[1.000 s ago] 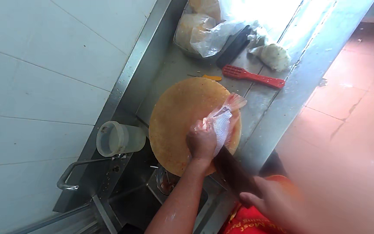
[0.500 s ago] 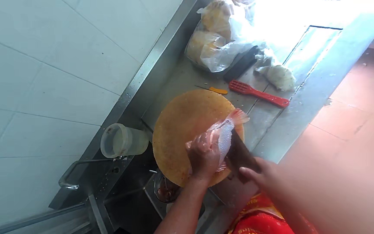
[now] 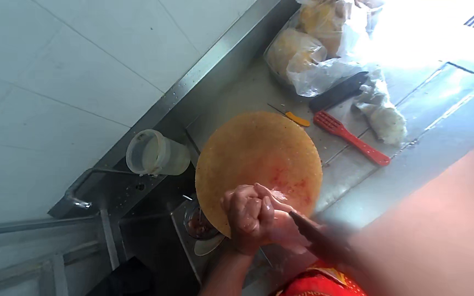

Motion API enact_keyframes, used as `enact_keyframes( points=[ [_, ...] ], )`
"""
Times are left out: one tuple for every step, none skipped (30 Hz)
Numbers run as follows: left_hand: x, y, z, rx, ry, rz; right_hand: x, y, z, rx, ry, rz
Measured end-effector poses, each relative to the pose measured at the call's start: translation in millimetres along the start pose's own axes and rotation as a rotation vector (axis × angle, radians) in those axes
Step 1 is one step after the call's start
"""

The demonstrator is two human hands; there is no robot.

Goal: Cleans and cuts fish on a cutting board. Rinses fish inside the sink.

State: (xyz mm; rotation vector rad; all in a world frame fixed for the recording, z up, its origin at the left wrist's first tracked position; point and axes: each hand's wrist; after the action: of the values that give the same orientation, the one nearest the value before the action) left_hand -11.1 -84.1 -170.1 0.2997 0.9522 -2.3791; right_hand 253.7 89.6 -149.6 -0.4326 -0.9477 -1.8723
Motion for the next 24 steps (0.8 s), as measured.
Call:
enact_keyframes(
  points=[
    [-12,0,7,0.045,-0.090,0.199,7,-2,4,0.038,-0.003,-0.012],
    [-24,-1,14,0.106,-0.131,0.410,10,-5,4,0.054,0.003,-0.008],
    [-33,-3,20,0.147,-0.129,0.605,12,-8,6,0.077,0.007,-0.004],
    [-39,-6,27,0.174,-0.102,0.781,16,-11,9,0.110,0.008,-0.003],
    [-42,-9,34,0.200,-0.052,0.936,20,-15,14,0.154,0.013,-0.002],
    [-42,-11,39,0.218,0.023,1.088,22,-19,17,0.183,0.020,0.010],
    [-41,-11,44,0.227,0.124,1.225,22,-22,20,0.206,0.027,0.028],
    [-40,-10,47,0.216,0.251,1.338,18,-25,18,0.205,0.035,0.055],
    [-42,-9,49,0.192,0.385,1.439,11,-28,15,0.189,0.044,0.094],
    [-46,-9,50,0.163,0.491,1.531,2,-32,9,0.166,0.049,0.139],
    [-49,-9,50,0.158,0.543,1.592,-4,-36,6,0.151,0.052,0.177],
    [-51,-9,49,0.142,0.547,1.611,-7,-41,6,0.153,0.054,0.204],
    [-50,-10,46,0.122,0.523,1.606,-8,-45,8,0.158,0.055,0.223],
    [-48,-13,44,0.113,0.505,1.594,-7,-49,11,0.162,0.049,0.234],
    [-44,-17,42,0.110,0.501,1.584,-5,-53,13,0.162,0.039,0.229],
    [-40,-22,39,0.102,0.505,1.581,-2,-56,15,0.164,0.028,0.210],
    [-36,-26,36,0.091,0.520,1.580,1,-59,18,0.172,0.021,0.183],
    [-32,-29,33,0.079,0.535,1.584,6,-63,20,0.181,0.014,0.157],
    [-28,-31,32,0.068,0.548,1.585,10,-66,23,0.187,0.014,0.137],
    [-24,-30,32,0.070,0.550,1.587,14,-68,24,0.196,0.021,0.127],
    [-21,-28,33,0.083,0.547,1.588,17,-70,25,0.206,0.025,0.121],
    [-19,-26,34,0.105,0.544,1.585,18,-70,24,0.221,0.030,0.117],
    [-16,-23,35,0.129,0.544,1.576,19,-69,23,0.235,0.038,0.114],
    [-14,-21,36,0.157,0.536,1.562,20,-68,22,0.252,0.046,0.108]
  ],
)
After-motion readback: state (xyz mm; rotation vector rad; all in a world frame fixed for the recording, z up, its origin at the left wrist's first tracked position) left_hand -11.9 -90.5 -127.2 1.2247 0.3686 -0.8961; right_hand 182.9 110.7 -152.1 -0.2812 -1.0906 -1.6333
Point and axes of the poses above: each hand's wrist, its own y-axis away from the middle knuckle, its own z-axis out of the back of the hand, x = y × z
